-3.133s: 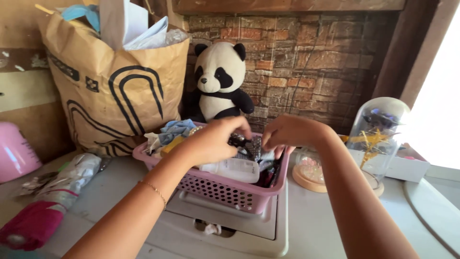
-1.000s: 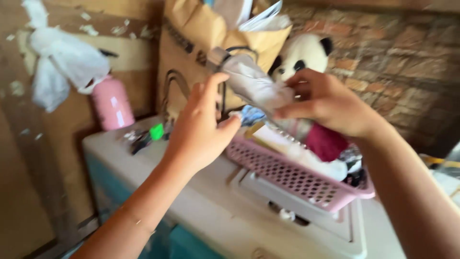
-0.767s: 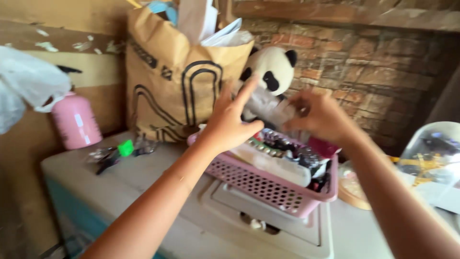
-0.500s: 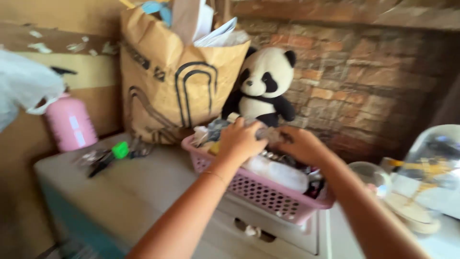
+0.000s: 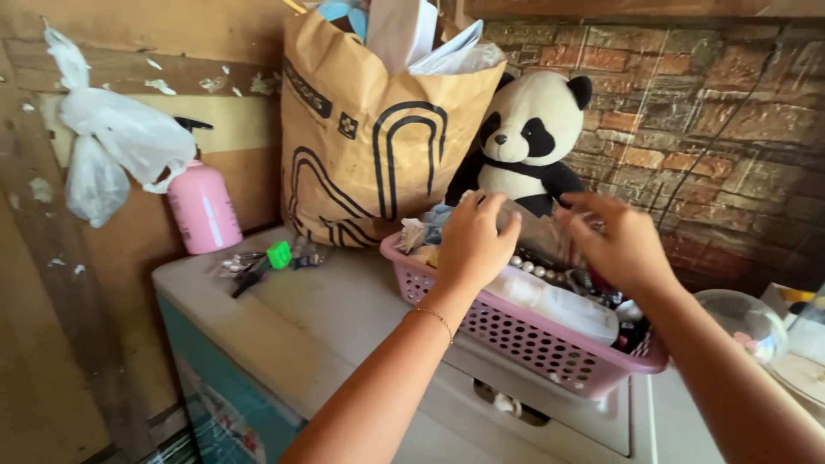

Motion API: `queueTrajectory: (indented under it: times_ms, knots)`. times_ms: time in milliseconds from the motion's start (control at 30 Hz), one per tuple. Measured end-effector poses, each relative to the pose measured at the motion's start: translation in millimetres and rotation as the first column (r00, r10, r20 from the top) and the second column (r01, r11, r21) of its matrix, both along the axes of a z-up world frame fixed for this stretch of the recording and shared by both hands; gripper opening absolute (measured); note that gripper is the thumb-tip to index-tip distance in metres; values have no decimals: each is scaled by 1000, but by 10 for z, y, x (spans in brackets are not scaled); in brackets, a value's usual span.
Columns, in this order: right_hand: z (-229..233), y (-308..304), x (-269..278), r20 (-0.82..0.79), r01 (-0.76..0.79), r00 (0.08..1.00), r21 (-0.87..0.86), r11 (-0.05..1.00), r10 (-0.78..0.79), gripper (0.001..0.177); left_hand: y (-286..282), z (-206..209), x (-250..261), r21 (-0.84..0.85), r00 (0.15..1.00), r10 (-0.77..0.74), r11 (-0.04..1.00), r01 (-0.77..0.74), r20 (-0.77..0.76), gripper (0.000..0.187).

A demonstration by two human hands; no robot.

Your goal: The recorder organizes personal items and hair accessories before folding a garment on a bed.

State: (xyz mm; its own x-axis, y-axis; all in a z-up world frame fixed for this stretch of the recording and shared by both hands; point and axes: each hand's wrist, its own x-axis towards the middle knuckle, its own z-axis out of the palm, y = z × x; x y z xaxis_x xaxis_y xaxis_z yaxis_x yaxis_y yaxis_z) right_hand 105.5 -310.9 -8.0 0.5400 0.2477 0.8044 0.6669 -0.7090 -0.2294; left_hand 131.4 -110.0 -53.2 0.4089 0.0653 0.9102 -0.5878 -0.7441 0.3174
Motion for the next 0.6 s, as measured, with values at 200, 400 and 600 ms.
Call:
queueTrajectory:
  times_ms: [200, 400, 600]
  knots:
    - [326, 578, -457, -1, -48, 999, 35, 998, 48, 28, 350, 169, -431, -104, 971, -3, 994, 28, 238, 22]
    - [301, 1367, -699, 11, -262, 965, 46, 964, 262, 21, 1729, 137, -593, -26, 929, 304, 948, -316, -212, 15]
    - [1, 2340, -496, -269, -477, 824, 148, 866, 499, 30, 2676, -232, -638, 304, 676, 553, 833, -462, -487, 36]
